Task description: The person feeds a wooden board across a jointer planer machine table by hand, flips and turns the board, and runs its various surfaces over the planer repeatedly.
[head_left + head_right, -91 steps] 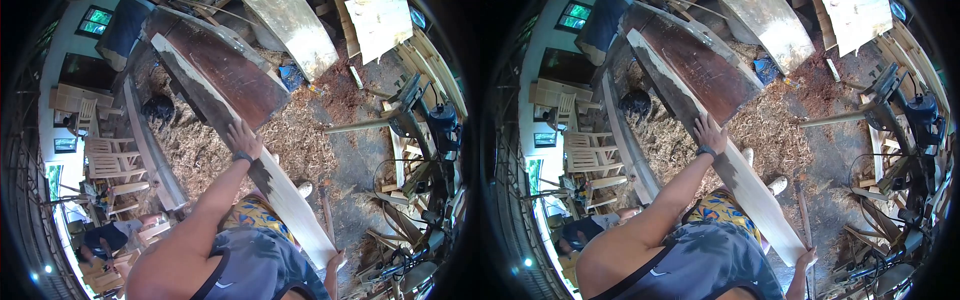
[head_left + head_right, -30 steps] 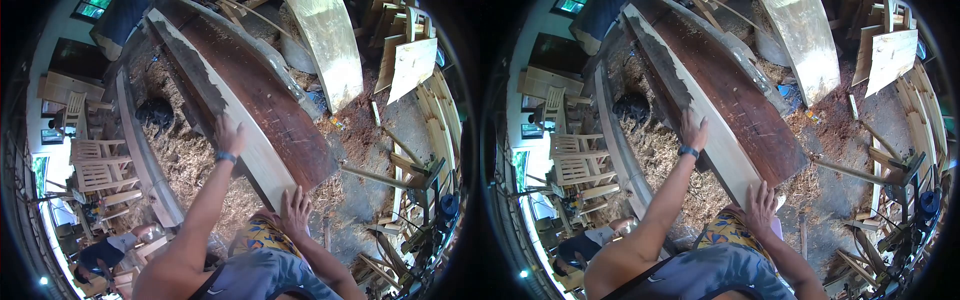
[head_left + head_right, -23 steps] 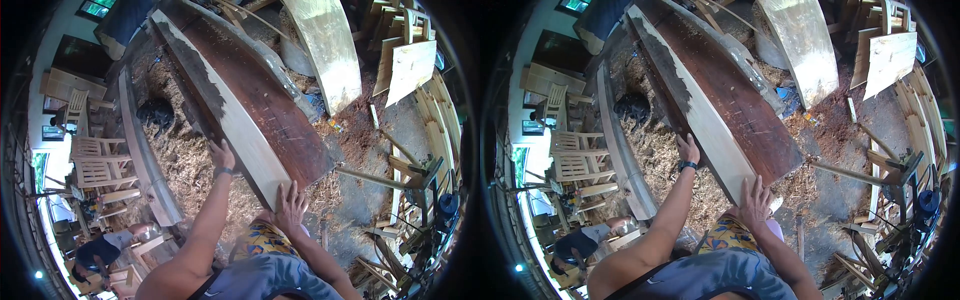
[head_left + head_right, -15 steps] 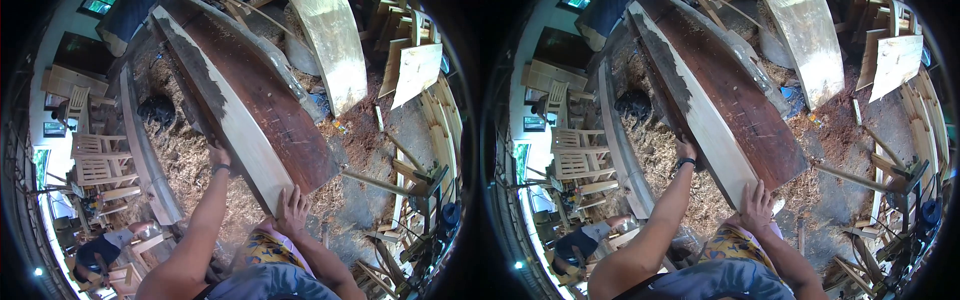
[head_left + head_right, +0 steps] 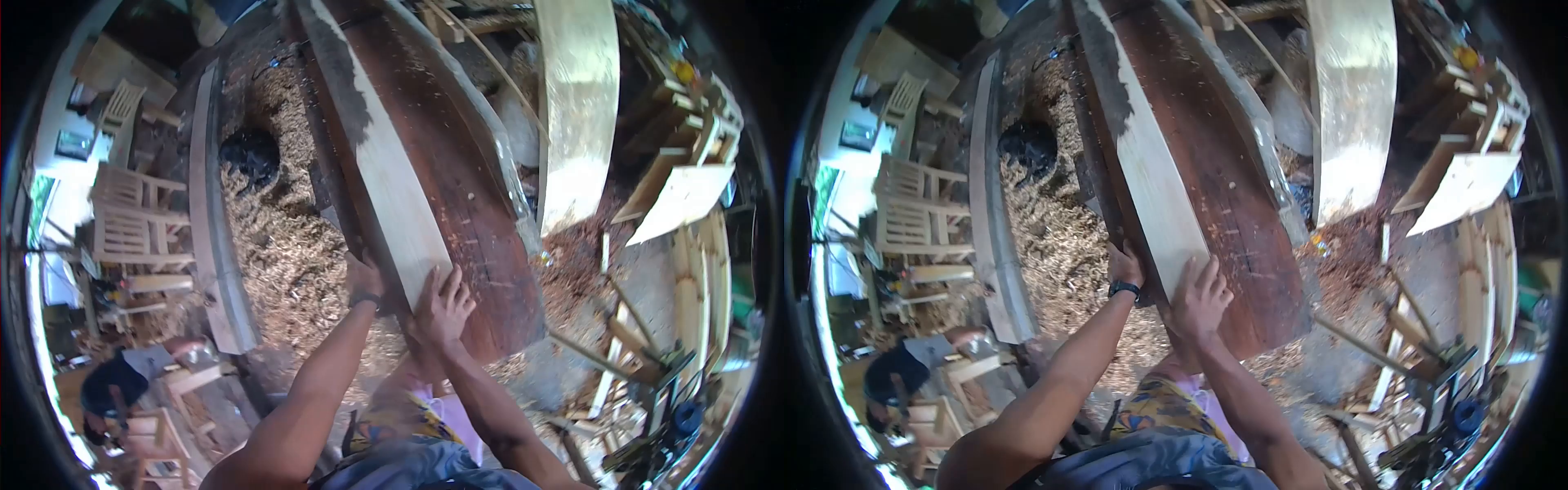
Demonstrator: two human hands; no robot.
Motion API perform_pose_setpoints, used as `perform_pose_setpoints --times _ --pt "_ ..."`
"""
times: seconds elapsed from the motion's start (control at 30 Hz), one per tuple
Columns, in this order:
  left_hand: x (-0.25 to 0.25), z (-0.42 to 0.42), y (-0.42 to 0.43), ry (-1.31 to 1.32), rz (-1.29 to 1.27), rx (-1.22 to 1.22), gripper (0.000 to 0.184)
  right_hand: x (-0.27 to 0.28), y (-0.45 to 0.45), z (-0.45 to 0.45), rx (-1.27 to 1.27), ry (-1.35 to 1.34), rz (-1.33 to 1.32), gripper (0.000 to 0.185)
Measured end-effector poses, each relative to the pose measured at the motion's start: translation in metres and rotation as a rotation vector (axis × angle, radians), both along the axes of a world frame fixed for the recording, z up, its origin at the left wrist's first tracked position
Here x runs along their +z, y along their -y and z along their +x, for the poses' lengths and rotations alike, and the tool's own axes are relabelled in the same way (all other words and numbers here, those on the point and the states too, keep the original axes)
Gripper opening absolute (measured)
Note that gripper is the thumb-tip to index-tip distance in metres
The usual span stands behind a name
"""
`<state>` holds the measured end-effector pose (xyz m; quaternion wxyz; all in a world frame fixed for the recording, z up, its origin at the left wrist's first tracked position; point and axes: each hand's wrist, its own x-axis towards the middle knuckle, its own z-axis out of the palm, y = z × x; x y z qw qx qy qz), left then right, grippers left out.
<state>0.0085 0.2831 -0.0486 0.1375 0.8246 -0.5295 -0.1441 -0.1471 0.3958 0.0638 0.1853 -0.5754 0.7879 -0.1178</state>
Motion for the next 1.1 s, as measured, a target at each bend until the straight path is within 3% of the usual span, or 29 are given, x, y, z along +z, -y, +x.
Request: perform_pose_setpoints --times 0.17,0.2,0.27,0.37,0.47,0.73,1.1 --pt "0.008 -0.006 -0.001 -0.124 0.086 0.017 0.053 -0.003 0.122 0.019 -0.022 -0.053 -0.013 0.109" --pt "0.04 -0.008 0.002 -0.206 0.144 -0.007 0.053 -0.004 0.148 0.023 -0.032 -0.075 -0.031 0.11" --pt "0.048 -0.009 0.003 -0.281 0.125 -0.016 0.054 -0.007 0.201 0.028 -0.008 -0.089 0.011 0.112" --pt "0.015 -0.003 -0.004 -0.397 -0.11 -0.056 0.055 -0.014 0.291 0.039 0.0 -0.128 -0.007 0.114" --pt "0.019 -0.005 -0.005 -0.345 0.02 0.018 0.051 -0.009 0.353 0.054 -0.01 -0.172 -0.023 0.116" --pt "0.021 -0.001 -0.008 -0.375 0.089 -0.002 0.058 0.003 0.38 0.068 -0.034 -0.17 0.028 0.117" --pt "0.006 -0.004 -0.015 -0.338 -0.036 -0.017 0.061 -0.006 0.44 0.079 -0.046 -0.232 0.05 0.119"
